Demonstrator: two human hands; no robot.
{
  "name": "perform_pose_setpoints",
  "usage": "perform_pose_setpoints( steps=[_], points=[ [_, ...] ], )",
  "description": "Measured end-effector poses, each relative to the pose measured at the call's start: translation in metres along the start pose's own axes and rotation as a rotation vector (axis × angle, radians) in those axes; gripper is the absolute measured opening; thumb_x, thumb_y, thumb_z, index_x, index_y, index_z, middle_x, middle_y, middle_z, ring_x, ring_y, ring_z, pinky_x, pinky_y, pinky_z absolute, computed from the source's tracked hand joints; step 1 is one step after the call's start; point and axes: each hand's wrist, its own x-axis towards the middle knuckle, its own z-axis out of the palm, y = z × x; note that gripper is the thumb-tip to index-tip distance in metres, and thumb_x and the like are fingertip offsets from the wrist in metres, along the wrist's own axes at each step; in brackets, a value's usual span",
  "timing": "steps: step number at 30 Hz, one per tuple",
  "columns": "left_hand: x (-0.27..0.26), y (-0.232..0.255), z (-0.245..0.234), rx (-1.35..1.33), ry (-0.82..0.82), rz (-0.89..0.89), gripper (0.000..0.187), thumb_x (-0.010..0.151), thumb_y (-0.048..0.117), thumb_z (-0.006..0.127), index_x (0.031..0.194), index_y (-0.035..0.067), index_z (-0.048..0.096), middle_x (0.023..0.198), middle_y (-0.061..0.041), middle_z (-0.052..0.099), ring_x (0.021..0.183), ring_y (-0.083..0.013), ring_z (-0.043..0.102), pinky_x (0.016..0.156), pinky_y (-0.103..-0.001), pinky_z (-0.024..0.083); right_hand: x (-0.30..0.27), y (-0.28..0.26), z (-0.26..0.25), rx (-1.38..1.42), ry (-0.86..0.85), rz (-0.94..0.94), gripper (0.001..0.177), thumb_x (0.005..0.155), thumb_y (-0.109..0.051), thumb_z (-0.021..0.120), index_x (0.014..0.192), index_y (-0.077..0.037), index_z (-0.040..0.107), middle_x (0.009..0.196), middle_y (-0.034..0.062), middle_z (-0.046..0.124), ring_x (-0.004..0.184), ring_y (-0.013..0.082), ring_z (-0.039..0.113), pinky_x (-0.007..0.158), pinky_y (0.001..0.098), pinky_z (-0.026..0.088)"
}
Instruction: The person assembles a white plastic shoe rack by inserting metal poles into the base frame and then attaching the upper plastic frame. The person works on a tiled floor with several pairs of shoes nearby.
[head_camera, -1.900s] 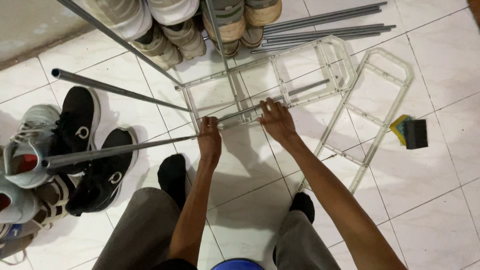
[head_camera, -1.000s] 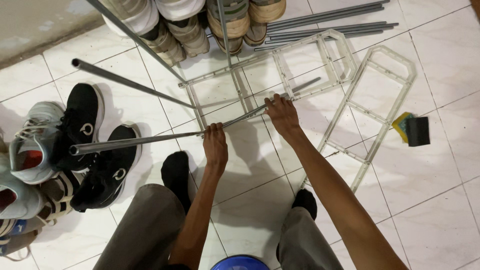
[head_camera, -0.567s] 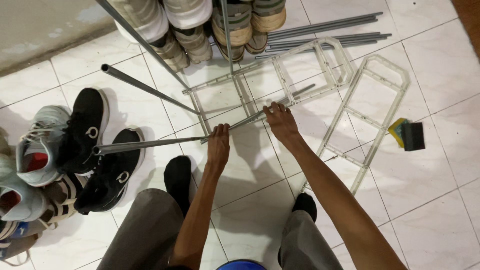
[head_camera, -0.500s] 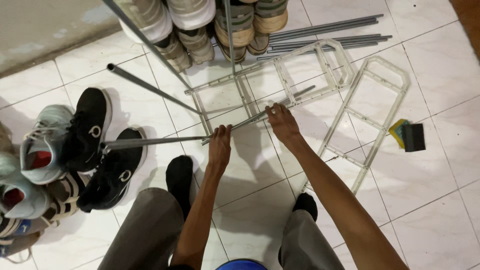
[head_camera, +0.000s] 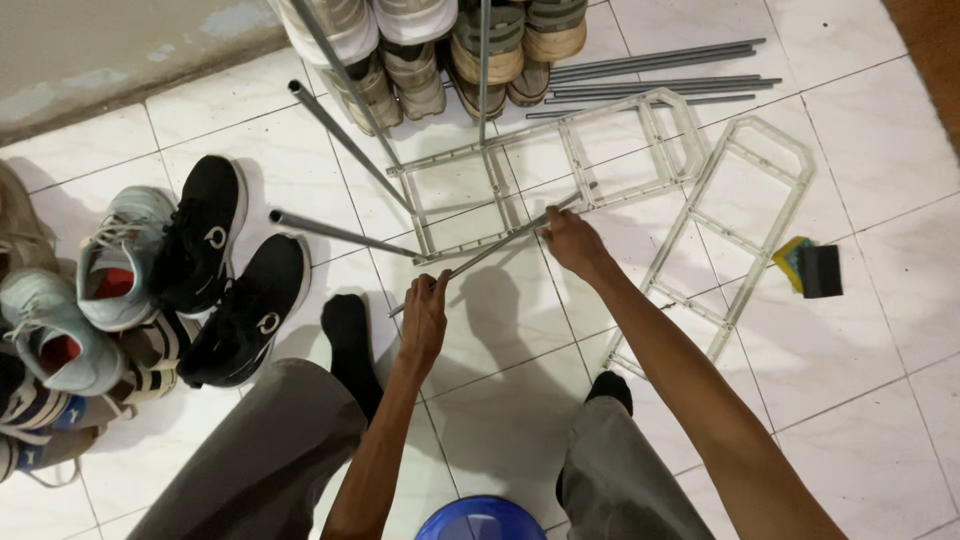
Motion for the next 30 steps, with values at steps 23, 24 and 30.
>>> perform_pose_setpoints(
  steps=[23, 24, 30],
  points=[
    [-0.024, -0.005, -0.079, 0.02, 0.171, 0.092, 0.049, 0.092, -0.006, 0.056, 0.14, 0.005, 0.06, 0.102, -0.015, 0.057, 0.093, -0.0308, 0.057, 0.081, -0.044, 0.05, -0.084, -0.16, -0.043, 0.331, -0.044, -0.231, 0.052, 0.102, -0.036, 0.06, 0.141, -0.003, 0.054, 0.126, 0.0232, 0.068, 0.117, 0.0361, 0.067, 0.095, 0.0443, 0.055],
    [-0.022, -0.001, -0.081, -0.005, 0.189, 0.086, 0.049, 0.093, -0.007, 0.056, 0.139, 0.006, 0.061, 0.102, -0.015, 0.058, 0.093, -0.0313, 0.058, 0.082, -0.044, 0.05, -0.087, -0.163, -0.046, 0.353, 0.002, -0.221, 0.049, 0.101, -0.033, 0.062, 0.138, -0.002, 0.056, 0.122, 0.023, 0.068, 0.114, 0.0347, 0.068, 0.091, 0.0433, 0.056],
    [-0.002, 0.032, -0.076, -0.231, 0.231, 0.06, 0.041, 0.093, -0.009, 0.054, 0.133, 0.0, 0.06, 0.112, -0.02, 0.06, 0.1, -0.0362, 0.063, 0.079, -0.045, 0.055, -0.081, -0.151, -0.052, 0.926, 0.252, -0.001, 0.02, 0.095, -0.007, 0.066, 0.114, -0.002, 0.062, 0.099, 0.0114, 0.071, 0.087, 0.0177, 0.076, 0.067, 0.0318, 0.064]
  ],
)
